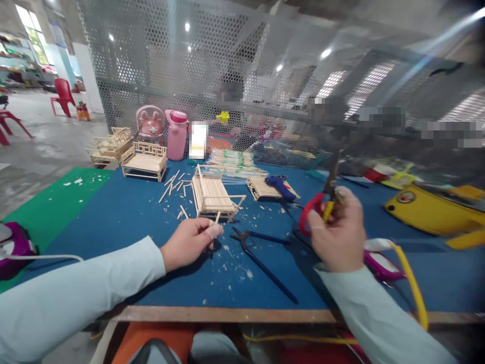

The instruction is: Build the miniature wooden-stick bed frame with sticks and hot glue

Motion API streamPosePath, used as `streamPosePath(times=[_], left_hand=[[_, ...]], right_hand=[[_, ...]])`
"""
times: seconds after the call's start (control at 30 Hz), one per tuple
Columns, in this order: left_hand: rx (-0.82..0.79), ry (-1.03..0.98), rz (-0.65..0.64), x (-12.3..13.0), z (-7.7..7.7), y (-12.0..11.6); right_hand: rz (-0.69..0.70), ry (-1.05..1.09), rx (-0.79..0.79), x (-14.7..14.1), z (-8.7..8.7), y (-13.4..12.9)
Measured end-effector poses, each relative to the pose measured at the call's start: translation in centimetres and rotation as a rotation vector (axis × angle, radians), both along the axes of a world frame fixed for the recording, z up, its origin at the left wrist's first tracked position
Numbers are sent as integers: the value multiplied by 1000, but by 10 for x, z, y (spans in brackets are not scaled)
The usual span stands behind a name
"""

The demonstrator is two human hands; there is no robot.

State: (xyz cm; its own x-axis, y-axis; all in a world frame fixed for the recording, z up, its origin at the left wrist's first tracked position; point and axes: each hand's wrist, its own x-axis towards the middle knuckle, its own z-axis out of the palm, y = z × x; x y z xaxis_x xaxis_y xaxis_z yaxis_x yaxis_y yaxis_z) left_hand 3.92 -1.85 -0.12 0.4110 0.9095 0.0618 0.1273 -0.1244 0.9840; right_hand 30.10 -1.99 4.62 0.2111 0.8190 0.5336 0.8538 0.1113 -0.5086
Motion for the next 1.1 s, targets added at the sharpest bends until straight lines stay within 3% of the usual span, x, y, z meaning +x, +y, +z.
streamPosePath(times=[0.07,0.13,0.33,0.6,0.83,1.1], left_hand=[[14,24,-11,-1,1,-2],[51,33,-20,-2,2,-4],[194,48,-8,-5,6,-7],[261,97,-29,-5,6,-8],[324,135,-59,-5,7,-13],[385,161,-65,-4,9,-13]], right_hand=[[129,345,-149,-14,13,-18],[340,473,-497,-27,18,-40],[398,771,-866,-47,4,-84],[494,611,-1004,-70,12,-73],[483,628,-938,-73,10,-76],[716,650,-1121,-71,12,-62]])
